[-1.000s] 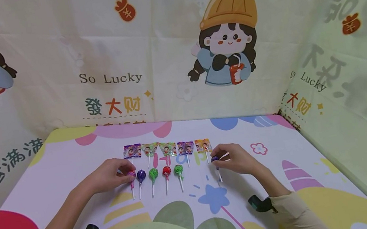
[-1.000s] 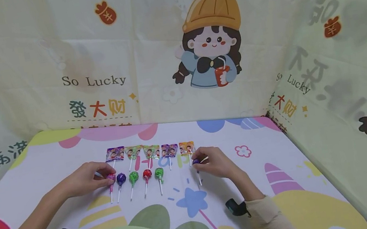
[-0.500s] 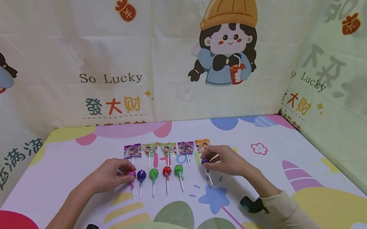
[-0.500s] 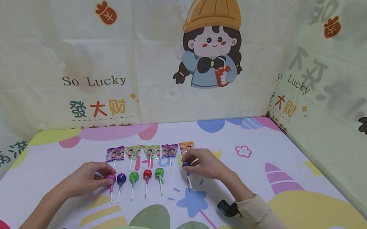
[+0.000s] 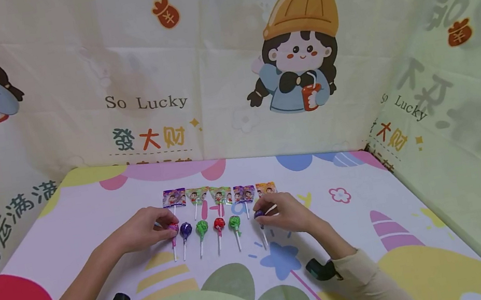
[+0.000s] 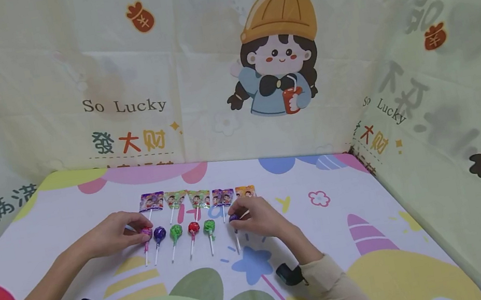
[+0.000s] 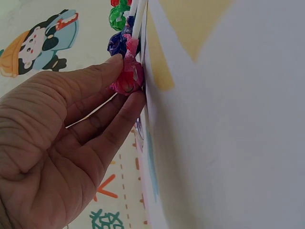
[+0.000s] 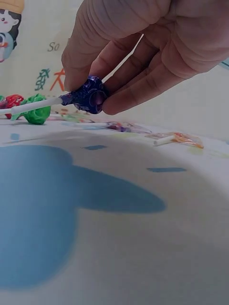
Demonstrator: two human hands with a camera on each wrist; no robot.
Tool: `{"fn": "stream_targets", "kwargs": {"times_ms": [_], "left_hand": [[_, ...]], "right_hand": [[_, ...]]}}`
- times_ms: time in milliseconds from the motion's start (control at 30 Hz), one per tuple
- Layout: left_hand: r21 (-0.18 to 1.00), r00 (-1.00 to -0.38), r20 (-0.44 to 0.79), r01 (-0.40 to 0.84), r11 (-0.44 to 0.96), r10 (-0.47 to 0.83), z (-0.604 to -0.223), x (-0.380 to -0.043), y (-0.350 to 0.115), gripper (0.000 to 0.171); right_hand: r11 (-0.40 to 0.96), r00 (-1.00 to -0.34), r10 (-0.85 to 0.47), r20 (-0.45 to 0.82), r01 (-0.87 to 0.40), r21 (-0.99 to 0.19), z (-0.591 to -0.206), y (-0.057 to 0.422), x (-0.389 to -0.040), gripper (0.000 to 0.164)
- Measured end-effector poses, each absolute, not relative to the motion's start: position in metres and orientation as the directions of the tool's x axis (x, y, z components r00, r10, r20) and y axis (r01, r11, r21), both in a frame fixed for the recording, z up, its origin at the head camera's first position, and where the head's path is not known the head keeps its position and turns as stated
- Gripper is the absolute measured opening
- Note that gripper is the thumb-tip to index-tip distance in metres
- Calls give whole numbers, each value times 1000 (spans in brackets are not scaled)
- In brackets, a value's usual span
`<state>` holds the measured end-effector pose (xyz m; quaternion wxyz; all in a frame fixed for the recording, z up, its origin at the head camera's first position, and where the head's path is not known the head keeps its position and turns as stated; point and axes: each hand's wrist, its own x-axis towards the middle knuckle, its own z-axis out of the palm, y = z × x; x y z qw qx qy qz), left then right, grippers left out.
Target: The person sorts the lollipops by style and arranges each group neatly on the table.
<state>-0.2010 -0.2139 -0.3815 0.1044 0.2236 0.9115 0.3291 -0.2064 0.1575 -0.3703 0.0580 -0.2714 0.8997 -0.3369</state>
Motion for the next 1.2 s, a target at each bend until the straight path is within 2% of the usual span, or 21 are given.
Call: {"fn": "stream_targets", "kwargs": {"times_ms": [1200], "left_hand": [[652,-879,-48,332,681,474,-382,-201,-213,19]], "right_hand": [[650,-838,-543,58,-463,-602,-379,137,-210,18]]}}
